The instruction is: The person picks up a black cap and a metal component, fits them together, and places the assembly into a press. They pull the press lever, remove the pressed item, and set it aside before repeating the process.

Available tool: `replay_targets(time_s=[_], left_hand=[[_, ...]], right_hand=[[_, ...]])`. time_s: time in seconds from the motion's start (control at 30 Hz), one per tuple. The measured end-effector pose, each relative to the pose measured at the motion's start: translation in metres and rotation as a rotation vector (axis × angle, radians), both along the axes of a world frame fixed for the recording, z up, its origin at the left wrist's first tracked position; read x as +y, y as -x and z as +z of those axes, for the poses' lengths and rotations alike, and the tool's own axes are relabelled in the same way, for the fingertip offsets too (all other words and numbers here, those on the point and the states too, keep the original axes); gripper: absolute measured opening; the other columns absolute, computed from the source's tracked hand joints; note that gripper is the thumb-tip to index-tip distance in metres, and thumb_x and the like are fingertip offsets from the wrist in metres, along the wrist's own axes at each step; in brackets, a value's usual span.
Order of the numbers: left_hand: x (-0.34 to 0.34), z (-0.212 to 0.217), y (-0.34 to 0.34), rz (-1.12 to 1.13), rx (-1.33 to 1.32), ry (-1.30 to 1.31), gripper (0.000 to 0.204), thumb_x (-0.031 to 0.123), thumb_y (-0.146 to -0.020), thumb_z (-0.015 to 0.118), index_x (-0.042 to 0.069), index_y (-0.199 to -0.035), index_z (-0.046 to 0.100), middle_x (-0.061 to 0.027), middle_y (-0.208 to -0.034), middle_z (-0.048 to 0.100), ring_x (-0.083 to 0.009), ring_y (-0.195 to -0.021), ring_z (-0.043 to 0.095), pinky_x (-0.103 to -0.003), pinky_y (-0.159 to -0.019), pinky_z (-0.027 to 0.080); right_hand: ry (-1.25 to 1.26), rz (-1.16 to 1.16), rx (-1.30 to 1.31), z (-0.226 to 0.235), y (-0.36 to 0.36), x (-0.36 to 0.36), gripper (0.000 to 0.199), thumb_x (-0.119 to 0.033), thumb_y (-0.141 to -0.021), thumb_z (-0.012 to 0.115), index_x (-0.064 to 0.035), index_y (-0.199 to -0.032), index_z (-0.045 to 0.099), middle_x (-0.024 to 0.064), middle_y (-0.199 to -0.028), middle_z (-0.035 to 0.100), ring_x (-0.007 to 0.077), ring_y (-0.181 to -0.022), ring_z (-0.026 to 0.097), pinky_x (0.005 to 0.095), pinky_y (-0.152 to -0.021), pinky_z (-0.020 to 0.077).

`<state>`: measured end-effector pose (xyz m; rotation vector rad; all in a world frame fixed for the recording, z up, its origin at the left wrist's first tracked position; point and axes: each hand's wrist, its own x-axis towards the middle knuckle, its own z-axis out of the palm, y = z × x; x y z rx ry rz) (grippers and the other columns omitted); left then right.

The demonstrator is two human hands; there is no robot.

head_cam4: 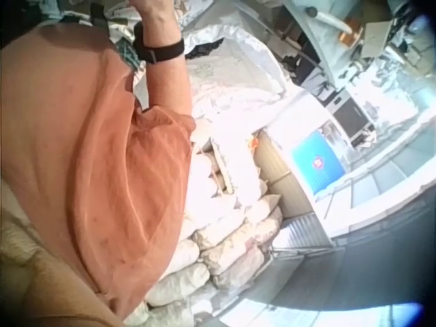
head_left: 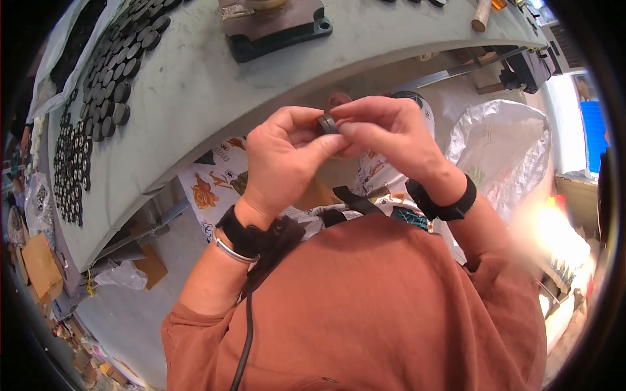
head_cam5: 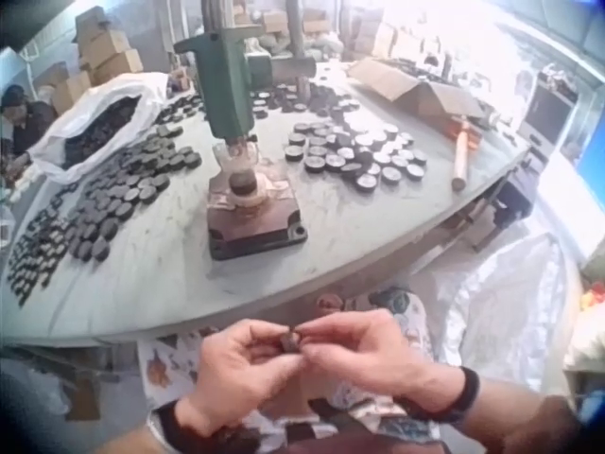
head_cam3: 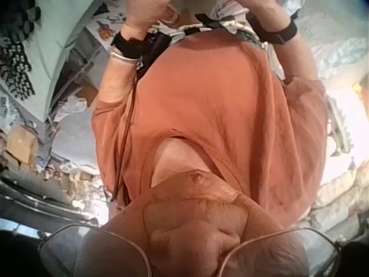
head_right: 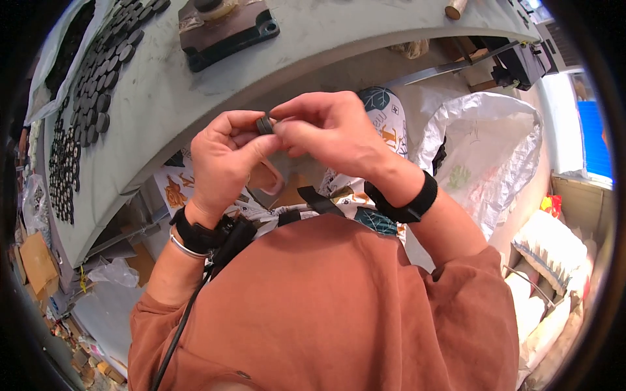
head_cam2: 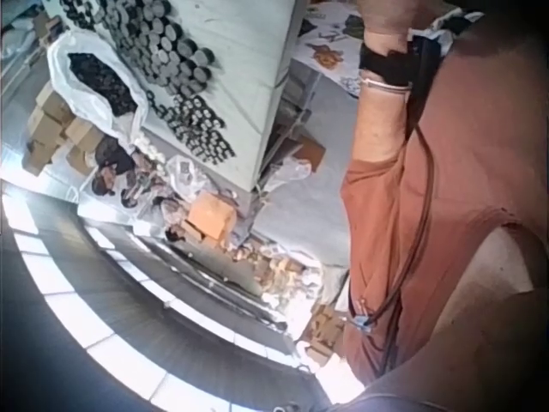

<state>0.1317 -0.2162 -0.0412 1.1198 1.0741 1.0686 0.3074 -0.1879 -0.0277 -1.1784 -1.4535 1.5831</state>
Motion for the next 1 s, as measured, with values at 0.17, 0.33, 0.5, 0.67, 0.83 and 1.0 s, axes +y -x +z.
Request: replay_targets(time_s=[0.17,0.33,0.5,0.67,0.83,1.0], left_hand=[[0.01,-0.006,-0.001,0.024,-0.359,0.325,0.035,0.032,-0.089,0.061,-0.001,-0.101,0.056,-0.0139,-0.094,0.065,-0.0215,-0.081,0.067,-0.028,-0.068,0.057],[0.012,0.005,-0.002,0.076,-0.55,0.614,0.039,0.041,-0.09,0.056,0.002,-0.096,0.057,-0.015,-0.093,0.064,-0.0214,-0.082,0.066,-0.03,-0.07,0.057],[0.014,-0.009,0.005,0.009,-0.723,0.674,0.038,0.041,-0.092,0.052,0.003,-0.093,0.058,-0.0096,-0.087,0.065,-0.0202,-0.078,0.065,-0.034,-0.072,0.057],[0.014,-0.018,0.006,-0.113,-0.899,0.724,0.042,0.044,-0.094,0.048,0.004,-0.095,0.06,0.0012,-0.069,0.057,-0.0158,-0.068,0.059,-0.033,-0.068,0.054],[0.013,-0.019,0.005,-0.132,-0.902,0.77,0.049,0.05,-0.094,0.043,0.005,-0.098,0.061,0.0043,-0.062,0.048,-0.0126,-0.064,0.053,-0.026,-0.059,0.046],[0.012,-0.016,0.005,-0.17,-0.794,0.741,0.047,0.049,-0.095,0.042,0.006,-0.099,0.061,0.0037,-0.064,0.048,-0.0116,-0.067,0.053,-0.025,-0.058,0.044]], right_hand=[[-0.063,-0.055,0.113,-0.016,-0.005,-0.006,0.032,-0.01,-0.08,0.063,0.0018,-0.111,0.061,0.0054,-0.093,0.064,0.0068,-0.078,0.059,0.019,-0.066,0.0471],[-0.202,-0.068,0.029,-0.027,0.002,-0.009,0.034,-0.008,-0.077,0.066,-0.0012,-0.11,0.062,0.0029,-0.089,0.062,0.0052,-0.073,0.054,0.0196,-0.066,0.0461],[-0.315,-0.121,-0.044,-0.022,0.009,-0.01,0.03,-0.007,-0.076,0.068,-0.0017,-0.106,0.064,0.0022,-0.086,0.061,0.0054,-0.074,0.056,0.0201,-0.063,0.0464],[-0.127,-0.173,0.162,-0.025,0.008,-0.009,0.029,-0.006,-0.075,0.069,-0.0016,-0.103,0.064,0.0031,-0.085,0.062,0.0061,-0.072,0.057,0.0209,-0.061,0.0473],[-0.46,-0.173,-0.145,-0.023,0.013,-0.009,0.027,-0.004,-0.074,0.07,-0.0026,-0.1,0.066,0.004,-0.083,0.06,0.0075,-0.069,0.058,0.0213,-0.06,0.0482],[-0.767,-0.222,-0.287,-0.027,0.016,-0.005,0.021,-0.004,-0.071,0.071,-0.0022,-0.092,0.066,0.0086,-0.083,0.06,0.0165,-0.065,0.061,0.0278,-0.055,0.0492]])
